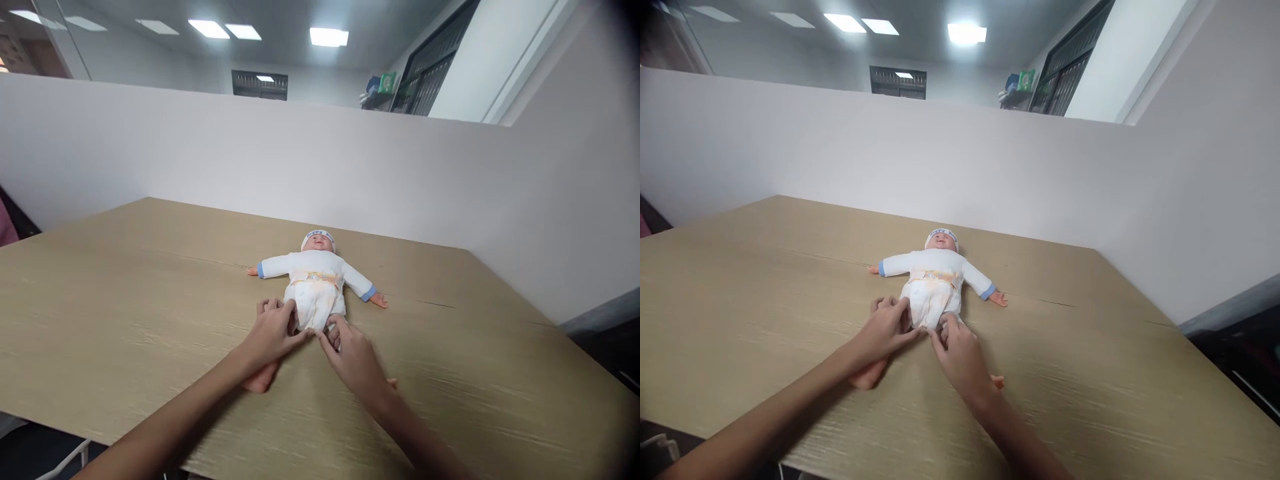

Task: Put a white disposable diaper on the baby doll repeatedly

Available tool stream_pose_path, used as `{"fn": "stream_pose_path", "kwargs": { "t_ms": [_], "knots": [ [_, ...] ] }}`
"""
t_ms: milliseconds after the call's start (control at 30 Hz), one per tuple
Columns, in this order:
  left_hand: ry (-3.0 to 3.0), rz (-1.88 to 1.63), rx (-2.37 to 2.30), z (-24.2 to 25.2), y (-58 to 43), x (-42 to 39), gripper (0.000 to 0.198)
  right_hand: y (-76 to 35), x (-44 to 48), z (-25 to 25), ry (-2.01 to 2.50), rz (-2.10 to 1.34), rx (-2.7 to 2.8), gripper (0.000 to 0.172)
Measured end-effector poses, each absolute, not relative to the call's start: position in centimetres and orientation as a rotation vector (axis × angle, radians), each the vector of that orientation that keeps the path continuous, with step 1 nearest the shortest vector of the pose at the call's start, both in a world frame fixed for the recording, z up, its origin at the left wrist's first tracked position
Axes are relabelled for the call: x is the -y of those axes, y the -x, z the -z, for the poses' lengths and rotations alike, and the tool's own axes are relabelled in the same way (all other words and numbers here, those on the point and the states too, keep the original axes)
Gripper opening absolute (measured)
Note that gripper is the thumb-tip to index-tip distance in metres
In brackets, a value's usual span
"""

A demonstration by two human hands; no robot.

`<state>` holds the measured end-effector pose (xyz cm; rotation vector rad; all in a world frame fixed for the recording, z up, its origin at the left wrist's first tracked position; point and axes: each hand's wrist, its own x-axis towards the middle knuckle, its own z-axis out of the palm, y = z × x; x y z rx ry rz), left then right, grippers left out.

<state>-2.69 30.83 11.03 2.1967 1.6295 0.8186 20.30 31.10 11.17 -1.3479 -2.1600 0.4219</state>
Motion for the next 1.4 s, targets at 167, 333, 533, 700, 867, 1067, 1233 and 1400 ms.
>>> {"fn": "stream_pose_path", "kwargs": {
  "t_ms": [167,333,533,700,867,1067,1233,1400],
  "knots": [
    [-2.186,-0.834,-1.625,-10.4,2.3,-31.6,0.040,-19.4,-31.0,-10.3,1.384,-0.238,2.188,0.020],
    [-2.110,-0.888,-1.551,-9.7,2.6,-31.7,0.037,-19.7,-30.7,-10.2,1.388,-0.248,2.225,0.005],
    [-2.107,-0.984,-1.408,-10.3,2.7,-31.4,0.027,-19.8,-30.3,-10.8,1.314,-0.360,2.186,0.020],
    [-2.076,-0.996,-1.320,-11.1,2.6,-31.0,0.020,-19.8,-30.1,-11.1,1.319,-0.429,2.218,0.028],
    [-2.013,-0.928,-1.354,-10.9,2.8,-31.1,0.025,-20.0,-30.6,-10.8,1.384,-0.517,2.130,0.026],
    [-1.968,-0.889,-1.404,-10.2,3.2,-31.6,0.032,-19.8,-31.2,-10.4,1.358,-0.687,1.776,0.033],
    [-1.851,-0.980,-1.406,-9.6,3.3,-31.7,0.036,-19.9,-31.0,-10.3,1.453,-0.529,1.720,0.036],
    [-1.713,-1.139,-1.395,-8.3,3.3,-31.7,0.049,-20.3,-31.0,-10.2,1.512,-0.486,1.720,0.038]
  ]
}}
